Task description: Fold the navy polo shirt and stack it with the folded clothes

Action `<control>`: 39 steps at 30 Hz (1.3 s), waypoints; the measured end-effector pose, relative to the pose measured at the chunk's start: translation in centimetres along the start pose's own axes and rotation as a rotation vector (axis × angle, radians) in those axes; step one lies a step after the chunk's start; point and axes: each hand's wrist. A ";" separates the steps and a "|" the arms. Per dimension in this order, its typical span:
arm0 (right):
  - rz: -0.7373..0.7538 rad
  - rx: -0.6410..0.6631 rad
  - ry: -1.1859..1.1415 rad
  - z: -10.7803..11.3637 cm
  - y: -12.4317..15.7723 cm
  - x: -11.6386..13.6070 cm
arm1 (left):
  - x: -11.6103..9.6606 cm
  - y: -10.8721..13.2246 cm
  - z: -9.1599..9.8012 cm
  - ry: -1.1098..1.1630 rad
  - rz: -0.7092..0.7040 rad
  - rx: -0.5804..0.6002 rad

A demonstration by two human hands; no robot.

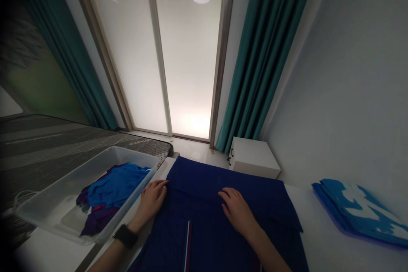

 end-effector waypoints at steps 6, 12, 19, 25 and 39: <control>-0.056 0.042 0.008 1.5 2.2 -2.2 | 0.4 -0.6 0.3 0.169 -0.022 -0.028; -0.090 0.062 -0.005 2.4 3.4 -2.9 | 0.6 -0.2 0.6 0.302 -0.124 -0.105; -0.207 0.049 -0.054 2.3 5.4 -5.1 | 0.7 0.2 0.8 0.157 -0.082 -0.078; -0.205 0.012 -0.047 1.8 4.8 -4.2 | 0.4 0.4 0.6 -0.003 -0.053 -0.045; 0.073 0.066 0.238 2.6 0.1 0.5 | 1.4 0.0 0.0 0.072 -0.098 -0.082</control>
Point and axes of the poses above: each hand's wrist, its own y-axis away from the middle knuckle, its own z-axis out of the back of the hand, x = y × z, and after that the axes turned 9 degrees about x, right-handed
